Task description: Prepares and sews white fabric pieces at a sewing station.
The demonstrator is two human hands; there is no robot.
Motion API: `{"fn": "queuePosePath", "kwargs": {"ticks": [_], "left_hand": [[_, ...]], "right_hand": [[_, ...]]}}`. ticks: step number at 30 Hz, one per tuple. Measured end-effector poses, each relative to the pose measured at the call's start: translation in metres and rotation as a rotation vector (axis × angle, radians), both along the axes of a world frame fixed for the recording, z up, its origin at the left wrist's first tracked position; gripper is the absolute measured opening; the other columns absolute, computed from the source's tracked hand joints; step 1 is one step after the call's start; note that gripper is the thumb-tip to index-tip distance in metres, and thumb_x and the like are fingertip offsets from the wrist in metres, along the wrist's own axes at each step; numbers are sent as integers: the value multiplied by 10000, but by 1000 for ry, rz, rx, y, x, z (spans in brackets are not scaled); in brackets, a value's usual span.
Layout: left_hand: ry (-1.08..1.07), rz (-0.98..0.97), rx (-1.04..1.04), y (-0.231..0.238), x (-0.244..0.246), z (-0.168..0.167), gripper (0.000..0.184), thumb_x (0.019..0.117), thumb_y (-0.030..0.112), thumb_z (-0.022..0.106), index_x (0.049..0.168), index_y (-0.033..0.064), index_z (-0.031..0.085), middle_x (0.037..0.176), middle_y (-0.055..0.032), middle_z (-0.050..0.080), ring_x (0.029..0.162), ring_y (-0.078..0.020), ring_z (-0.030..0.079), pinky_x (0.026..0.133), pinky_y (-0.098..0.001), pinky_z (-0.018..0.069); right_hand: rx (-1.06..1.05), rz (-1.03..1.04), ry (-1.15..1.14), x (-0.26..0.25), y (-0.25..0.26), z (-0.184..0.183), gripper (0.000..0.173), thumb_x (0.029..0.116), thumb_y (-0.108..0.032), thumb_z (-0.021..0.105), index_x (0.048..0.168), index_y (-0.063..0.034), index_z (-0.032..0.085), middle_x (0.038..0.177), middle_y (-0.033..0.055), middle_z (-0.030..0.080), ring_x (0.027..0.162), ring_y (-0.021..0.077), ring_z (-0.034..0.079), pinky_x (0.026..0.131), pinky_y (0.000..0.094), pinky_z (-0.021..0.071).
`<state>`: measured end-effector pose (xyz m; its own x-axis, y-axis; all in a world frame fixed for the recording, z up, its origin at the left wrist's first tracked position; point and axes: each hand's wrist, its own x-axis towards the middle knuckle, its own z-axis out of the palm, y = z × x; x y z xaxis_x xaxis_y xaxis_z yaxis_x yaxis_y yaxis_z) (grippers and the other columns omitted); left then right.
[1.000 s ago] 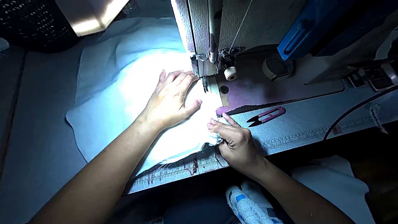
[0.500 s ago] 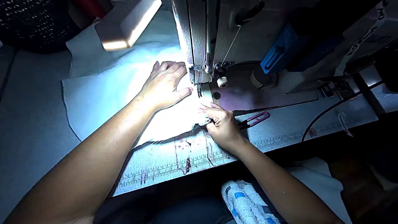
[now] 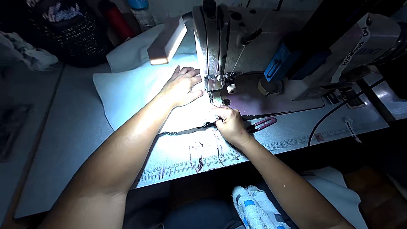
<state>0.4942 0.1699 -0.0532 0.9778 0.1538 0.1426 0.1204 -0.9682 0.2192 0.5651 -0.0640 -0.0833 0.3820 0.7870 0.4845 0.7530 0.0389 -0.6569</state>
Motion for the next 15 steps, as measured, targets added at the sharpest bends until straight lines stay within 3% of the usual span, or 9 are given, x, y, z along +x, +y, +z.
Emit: {"fn": "queuePosePath", "kwargs": {"ticks": [3,5,7,8,9,10,13,15], "left_hand": [[31,39,59,-2,0,1,615,1003,517,400,1431,123,599,1577,-112,468,1511,-368,334,1204,-698,81],[-22,61,96,-10,-5,3,628,1004,503,388,1405,72,608,1551,-152,493,1497,-377,363,1228,-651,93],[-153,96,4,-32,-16,8,471,1003,349,477,1209,-16,691,1369,-211,621,1385,-393,497,1226,-587,218],[-221,132,-75,-47,-22,9,354,980,256,535,1078,-30,719,1215,-218,680,1261,-386,585,1156,-563,344],[-267,163,-156,-61,-27,7,258,962,201,586,987,-11,730,1080,-191,700,1106,-345,641,989,-536,469],[-276,189,-232,-71,-33,2,205,954,197,613,948,31,732,1025,-135,702,1003,-274,666,868,-498,524],[-297,148,-340,-82,-46,-16,182,974,215,619,997,89,749,1038,-40,731,949,-119,691,840,-367,565],[-303,92,-323,-80,-52,-22,206,994,222,602,1036,85,750,1059,-40,734,970,-104,692,864,-337,561]], "right_hand": [[8,-14,-21,0,2,-1,218,851,82,630,986,3,781,1169,142,754,1178,272,693,1074,443,508],[20,-18,-17,-1,3,-2,212,854,77,630,981,2,782,1162,140,756,1177,271,695,1085,445,498],[42,-16,-3,-1,4,-2,207,857,71,633,983,8,784,1148,142,760,1163,267,702,1085,437,498],[54,-12,0,-1,4,-2,217,852,74,633,994,12,784,1140,144,762,1153,264,708,1084,434,500],[64,-11,0,-1,4,-1,223,852,74,637,1012,16,782,1128,147,765,1135,265,715,1074,434,507],[63,-9,4,-1,3,-1,226,862,68,643,1035,15,779,1118,144,766,1117,262,719,1062,431,515],[52,5,-4,2,4,-2,244,883,46,640,1083,-7,769,1065,131,761,1059,248,716,994,432,547],[42,33,-29,5,4,-2,280,870,52,632,1101,-19,773,1097,123,767,1106,240,716,1031,424,536]]}}
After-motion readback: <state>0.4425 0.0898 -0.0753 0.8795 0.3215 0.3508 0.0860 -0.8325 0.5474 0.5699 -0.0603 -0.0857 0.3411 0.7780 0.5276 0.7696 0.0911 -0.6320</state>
